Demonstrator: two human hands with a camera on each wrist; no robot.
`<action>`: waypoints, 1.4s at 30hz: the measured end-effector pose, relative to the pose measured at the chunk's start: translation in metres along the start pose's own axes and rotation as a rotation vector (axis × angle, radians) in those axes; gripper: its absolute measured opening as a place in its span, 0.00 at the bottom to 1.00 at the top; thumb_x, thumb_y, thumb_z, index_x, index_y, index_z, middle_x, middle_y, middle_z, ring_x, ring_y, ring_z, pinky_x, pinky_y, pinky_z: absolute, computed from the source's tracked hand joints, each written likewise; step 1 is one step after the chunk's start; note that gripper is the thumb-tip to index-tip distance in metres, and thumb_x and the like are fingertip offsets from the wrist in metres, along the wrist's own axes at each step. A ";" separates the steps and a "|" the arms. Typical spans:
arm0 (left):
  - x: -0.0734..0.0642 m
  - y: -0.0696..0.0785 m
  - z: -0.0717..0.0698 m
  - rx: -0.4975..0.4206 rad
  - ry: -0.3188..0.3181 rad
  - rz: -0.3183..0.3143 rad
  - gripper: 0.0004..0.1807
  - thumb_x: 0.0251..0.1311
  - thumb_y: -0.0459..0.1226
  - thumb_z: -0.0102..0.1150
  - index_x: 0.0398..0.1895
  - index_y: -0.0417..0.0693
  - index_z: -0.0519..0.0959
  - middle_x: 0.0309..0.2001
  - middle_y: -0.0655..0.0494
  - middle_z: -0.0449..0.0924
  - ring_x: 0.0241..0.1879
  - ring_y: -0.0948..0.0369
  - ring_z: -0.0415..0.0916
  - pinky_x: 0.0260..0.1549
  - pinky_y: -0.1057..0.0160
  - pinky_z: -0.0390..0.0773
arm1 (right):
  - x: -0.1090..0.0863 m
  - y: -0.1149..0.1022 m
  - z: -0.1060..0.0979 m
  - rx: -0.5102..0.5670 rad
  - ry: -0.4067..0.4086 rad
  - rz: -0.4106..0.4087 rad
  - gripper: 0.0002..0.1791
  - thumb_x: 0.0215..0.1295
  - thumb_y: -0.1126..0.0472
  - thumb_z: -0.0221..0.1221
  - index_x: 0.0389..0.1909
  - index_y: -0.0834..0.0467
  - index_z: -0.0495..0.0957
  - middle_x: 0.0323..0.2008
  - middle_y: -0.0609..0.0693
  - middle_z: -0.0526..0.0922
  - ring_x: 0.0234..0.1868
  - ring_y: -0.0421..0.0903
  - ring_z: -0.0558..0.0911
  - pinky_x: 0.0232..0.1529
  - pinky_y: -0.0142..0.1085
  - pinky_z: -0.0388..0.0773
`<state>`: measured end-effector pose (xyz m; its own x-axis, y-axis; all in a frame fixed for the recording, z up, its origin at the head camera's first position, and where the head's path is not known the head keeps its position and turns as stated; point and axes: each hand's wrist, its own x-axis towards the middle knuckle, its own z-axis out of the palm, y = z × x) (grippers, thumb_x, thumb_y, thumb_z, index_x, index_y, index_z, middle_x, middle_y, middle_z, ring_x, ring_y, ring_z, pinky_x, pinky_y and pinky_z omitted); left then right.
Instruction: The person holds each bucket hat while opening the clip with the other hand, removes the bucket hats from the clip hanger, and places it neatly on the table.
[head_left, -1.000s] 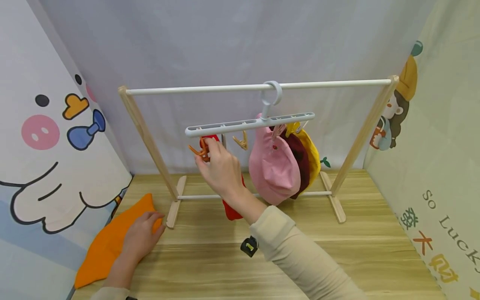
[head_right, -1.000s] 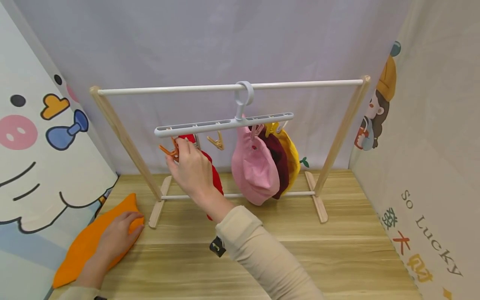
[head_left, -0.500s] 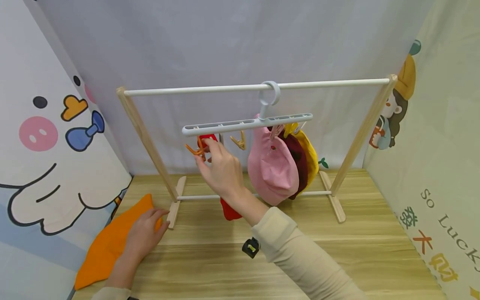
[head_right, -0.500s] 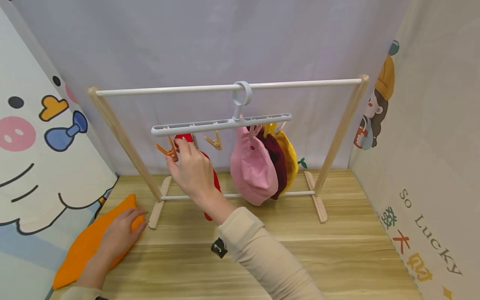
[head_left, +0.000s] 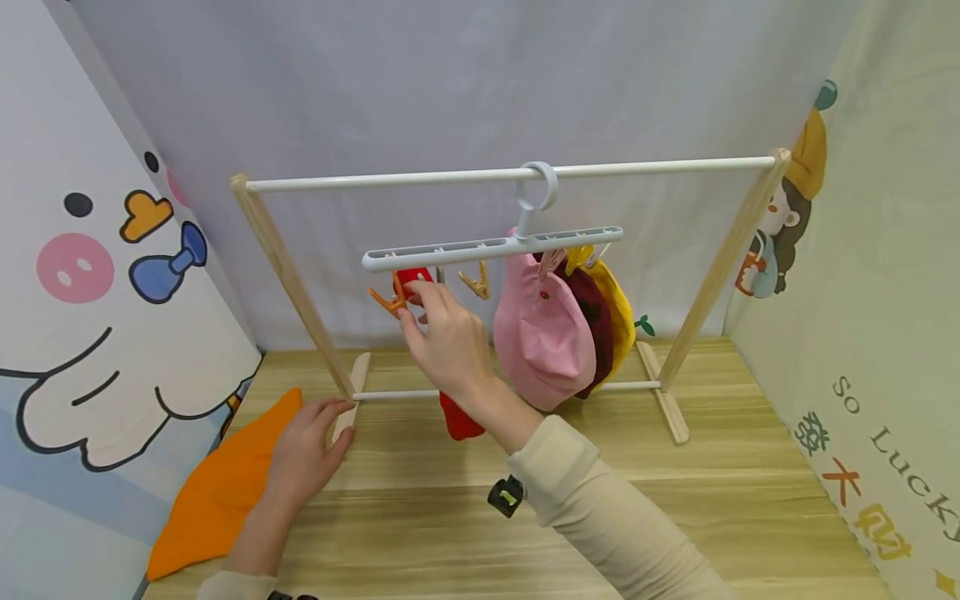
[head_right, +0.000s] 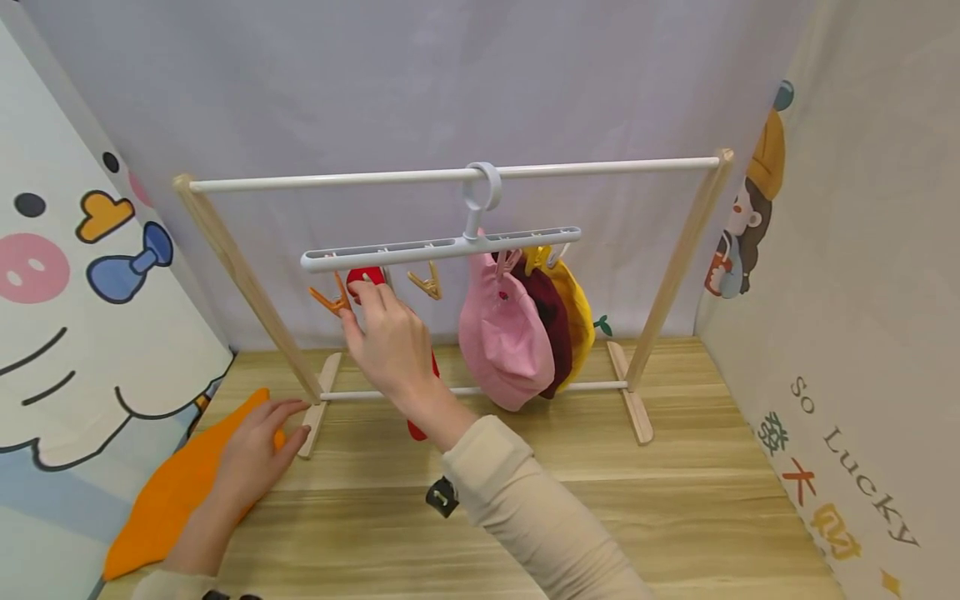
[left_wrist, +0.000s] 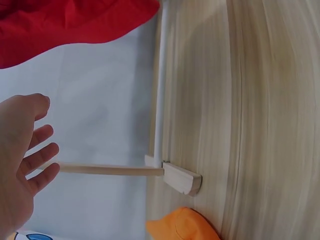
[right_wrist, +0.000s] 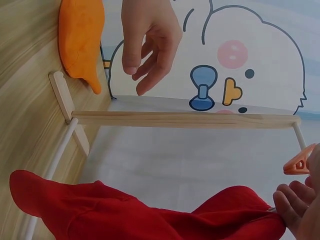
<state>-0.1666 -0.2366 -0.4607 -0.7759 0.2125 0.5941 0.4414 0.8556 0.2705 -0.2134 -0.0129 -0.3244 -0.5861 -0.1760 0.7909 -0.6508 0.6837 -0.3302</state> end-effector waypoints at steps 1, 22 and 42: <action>0.001 0.002 0.000 -0.005 0.002 -0.002 0.19 0.45 0.34 0.67 0.45 0.43 0.79 0.44 0.48 0.77 0.42 0.49 0.75 0.37 0.51 0.76 | 0.000 0.000 0.000 0.003 0.000 -0.002 0.14 0.59 0.59 0.59 0.45 0.59 0.74 0.37 0.49 0.82 0.33 0.40 0.83 0.27 0.31 0.78; 0.014 0.026 0.011 -0.207 -0.045 -0.063 0.29 0.46 0.36 0.68 0.54 0.42 0.73 0.53 0.44 0.72 0.54 0.48 0.68 0.51 0.47 0.69 | -0.003 0.008 -0.008 0.079 -0.017 -0.081 0.14 0.57 0.60 0.60 0.45 0.59 0.76 0.38 0.49 0.81 0.33 0.39 0.82 0.32 0.26 0.77; 0.019 0.037 0.016 -0.241 -0.047 -0.130 0.28 0.49 0.39 0.66 0.55 0.43 0.72 0.54 0.47 0.72 0.54 0.49 0.69 0.52 0.47 0.69 | -0.012 0.020 -0.021 0.145 -0.016 -0.157 0.16 0.58 0.61 0.60 0.48 0.60 0.76 0.39 0.50 0.80 0.37 0.43 0.78 0.40 0.29 0.75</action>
<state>-0.1718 -0.1935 -0.4516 -0.8509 0.1345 0.5078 0.4264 0.7414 0.5182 -0.2094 0.0175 -0.3293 -0.4792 -0.2846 0.8303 -0.7965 0.5384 -0.2751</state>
